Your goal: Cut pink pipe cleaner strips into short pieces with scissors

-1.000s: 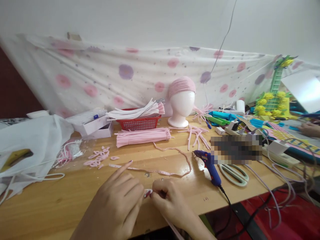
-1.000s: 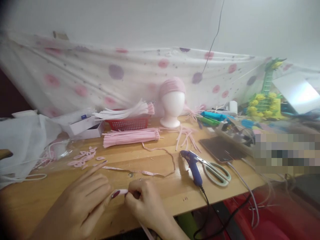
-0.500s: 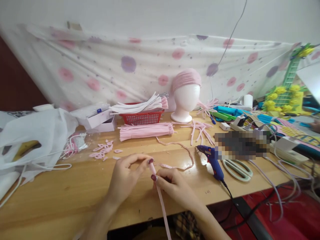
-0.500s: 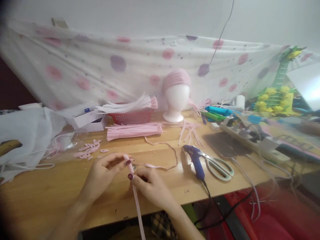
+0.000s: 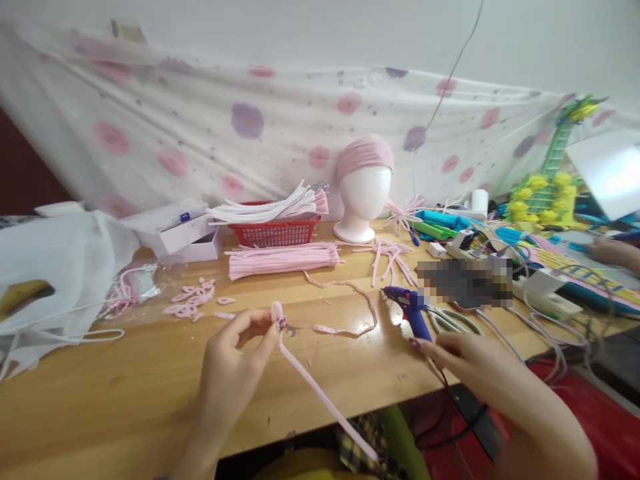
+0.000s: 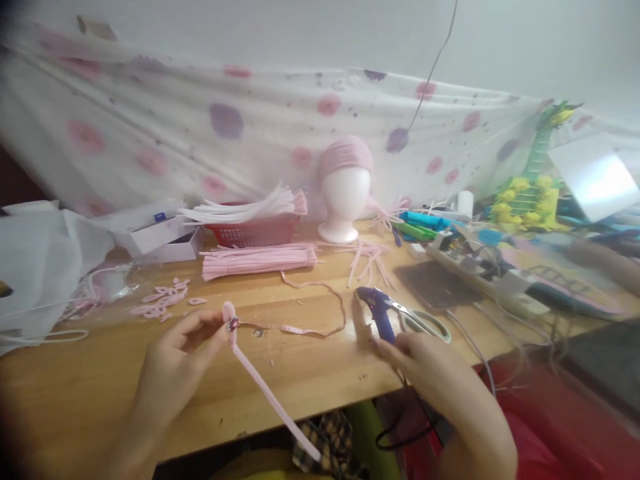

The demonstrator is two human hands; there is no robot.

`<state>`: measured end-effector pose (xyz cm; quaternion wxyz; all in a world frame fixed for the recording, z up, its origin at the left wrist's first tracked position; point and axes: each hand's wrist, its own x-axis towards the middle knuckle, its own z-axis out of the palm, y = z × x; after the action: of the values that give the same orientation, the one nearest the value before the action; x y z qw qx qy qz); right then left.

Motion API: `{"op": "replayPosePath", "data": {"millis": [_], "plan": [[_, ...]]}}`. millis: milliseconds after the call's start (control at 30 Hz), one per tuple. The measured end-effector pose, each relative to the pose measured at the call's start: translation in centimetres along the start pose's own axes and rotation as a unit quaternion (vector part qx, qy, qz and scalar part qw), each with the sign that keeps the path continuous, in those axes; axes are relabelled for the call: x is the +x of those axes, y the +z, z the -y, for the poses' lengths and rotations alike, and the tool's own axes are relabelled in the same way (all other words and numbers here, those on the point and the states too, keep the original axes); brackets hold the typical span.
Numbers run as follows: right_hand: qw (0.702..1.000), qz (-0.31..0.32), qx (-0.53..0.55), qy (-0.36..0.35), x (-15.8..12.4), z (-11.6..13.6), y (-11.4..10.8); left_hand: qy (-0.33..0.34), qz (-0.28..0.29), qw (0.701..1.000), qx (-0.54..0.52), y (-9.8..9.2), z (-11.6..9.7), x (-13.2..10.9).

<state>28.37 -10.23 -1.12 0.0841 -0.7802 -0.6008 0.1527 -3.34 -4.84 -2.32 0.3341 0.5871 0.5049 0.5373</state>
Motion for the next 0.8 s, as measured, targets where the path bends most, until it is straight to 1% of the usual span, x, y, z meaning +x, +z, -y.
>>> {"op": "replayPosePath", "data": {"millis": [33, 67, 100, 133, 167, 233, 300, 333, 433, 500, 533, 600, 667, 800], "plan": [[0.997, -0.048, -0.027, 0.048, 0.4, -0.9, -0.2, -0.008, 0.000, 1.000, 0.000, -0.2, 0.3, -0.1], [0.992, -0.100, -0.032, 0.068, 1.0, -1.4, -0.1, -0.017, 0.004, 1.000, 0.005, -0.3, 0.6, -0.2], [0.989, -0.121, -0.029, 0.075, 1.7, -1.5, 0.2, -0.027, 0.006, 1.000, 0.013, -0.4, 0.9, -0.3], [0.990, -0.125, -0.017, 0.066, 2.4, -1.4, 0.6, -0.035, 0.007, 0.999, 0.021, -0.5, 1.1, -0.4], [0.992, -0.117, -0.003, 0.044, 3.1, -1.0, 1.0, -0.042, 0.009, 0.999, 0.027, -0.5, 1.2, -0.4], [0.994, -0.106, 0.003, 0.024, 4.0, -0.1, 1.7, -0.051, 0.013, 0.998, 0.030, -0.5, 1.2, -0.5], [0.995, -0.102, 0.004, 0.016, 4.2, 0.3, 1.8, -0.057, 0.028, 0.998, 0.029, -0.4, 1.1, -0.6], [0.995, -0.098, 0.010, 0.011, 4.0, 0.1, 1.6, -0.060, 0.037, 0.997, 0.032, -0.4, 1.1, -0.7], [0.993, -0.111, 0.043, 0.001, 3.0, -1.9, 0.5, -0.067, 0.051, 0.996, 0.043, -0.2, 1.1, -0.8], [0.983, -0.176, 0.034, 0.048, 2.6, -3.9, -0.1, -0.072, 0.050, 0.995, 0.043, 0.1, 1.3, -0.8], [0.979, -0.190, 0.014, 0.072, 2.6, -4.9, -0.2, -0.076, 0.053, 0.995, 0.040, 0.2, 1.5, -0.9], [0.980, -0.180, -0.010, 0.088, 3.1, -6.2, 0.0, -0.083, 0.059, 0.994, 0.035, 0.4, 1.8, -1.0], [0.980, -0.178, -0.016, 0.091, 4.0, -6.9, 0.6, -0.092, 0.076, 0.992, 0.035, 0.4, 2.2, -1.0], [0.972, -0.215, -0.013, 0.094, 5.2, -6.8, 1.7, -0.108, 0.099, 0.989, 0.028, 0.0, 2.9, -1.0]]}}
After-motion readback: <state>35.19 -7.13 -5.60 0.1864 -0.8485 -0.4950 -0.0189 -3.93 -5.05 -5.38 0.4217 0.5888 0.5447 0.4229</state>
